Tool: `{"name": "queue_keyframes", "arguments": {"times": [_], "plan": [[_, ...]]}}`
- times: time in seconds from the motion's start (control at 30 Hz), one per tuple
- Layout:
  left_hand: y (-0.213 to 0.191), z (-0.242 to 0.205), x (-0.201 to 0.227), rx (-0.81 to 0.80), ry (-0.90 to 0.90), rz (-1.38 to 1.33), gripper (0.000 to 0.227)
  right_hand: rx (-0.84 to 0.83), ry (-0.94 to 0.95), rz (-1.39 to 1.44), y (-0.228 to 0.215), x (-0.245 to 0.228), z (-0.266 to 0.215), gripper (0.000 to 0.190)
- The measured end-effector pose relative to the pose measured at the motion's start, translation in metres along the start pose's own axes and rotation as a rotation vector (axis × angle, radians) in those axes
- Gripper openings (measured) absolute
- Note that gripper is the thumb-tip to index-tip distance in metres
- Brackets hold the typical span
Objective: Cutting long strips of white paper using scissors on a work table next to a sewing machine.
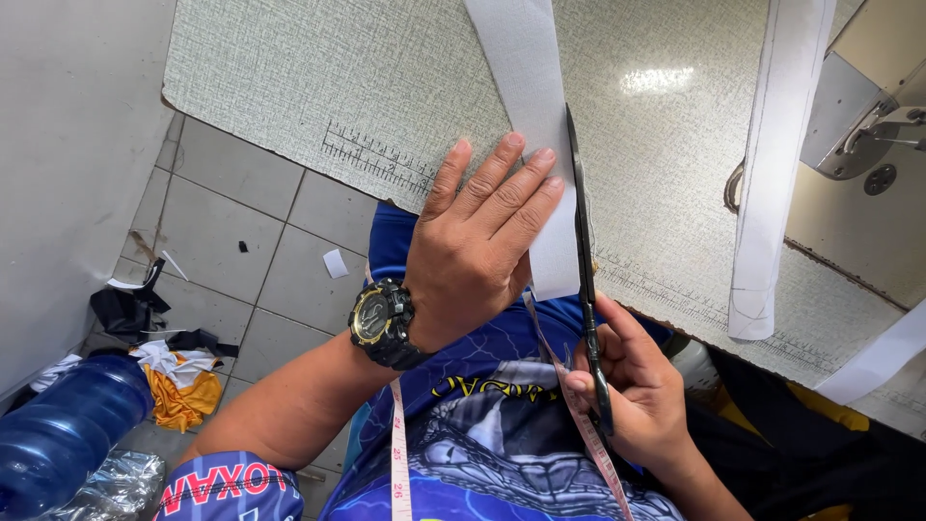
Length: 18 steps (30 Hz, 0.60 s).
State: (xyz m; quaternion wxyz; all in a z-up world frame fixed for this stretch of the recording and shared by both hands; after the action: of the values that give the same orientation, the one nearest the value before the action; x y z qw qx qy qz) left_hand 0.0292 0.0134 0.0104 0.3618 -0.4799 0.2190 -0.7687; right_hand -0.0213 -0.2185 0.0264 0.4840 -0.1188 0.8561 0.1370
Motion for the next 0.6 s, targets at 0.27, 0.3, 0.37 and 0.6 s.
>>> {"name": "queue_keyframes", "arguments": {"times": [0.27,0.3,0.37,0.6], "plan": [[-0.0014,-0.0005,-0.0007,0.002,-0.016,-0.020,0.036,-0.003,-0.044,-0.038,-0.0048,0.0014,0.0016,0.081],[-0.0014,-0.0006,-0.0008,0.004,-0.009,-0.021,0.036,-0.001,-0.042,-0.043,-0.0040,0.0008,0.0015,0.081],[-0.0015,-0.0010,-0.0005,0.003,-0.009,-0.025,0.036,0.006,-0.039,-0.057,-0.0028,0.0010,0.0003,0.081],[-0.0004,-0.0018,-0.0018,0.011,-0.003,-0.033,0.034,0.020,-0.013,-0.104,0.0013,0.0008,-0.0011,0.079]]}}
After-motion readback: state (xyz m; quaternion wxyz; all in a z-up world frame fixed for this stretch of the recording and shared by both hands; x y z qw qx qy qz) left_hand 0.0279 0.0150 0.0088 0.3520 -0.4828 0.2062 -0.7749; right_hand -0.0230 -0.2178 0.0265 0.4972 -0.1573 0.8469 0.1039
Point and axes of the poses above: each hand's wrist, its own z-axis towards the middle knuckle, its own y-axis out of the palm, x = y × z, the point moved 2 cm from there along z, towards the middle knuckle, and after that the axes turned 5 degrees about x, right-handed, at the moved point
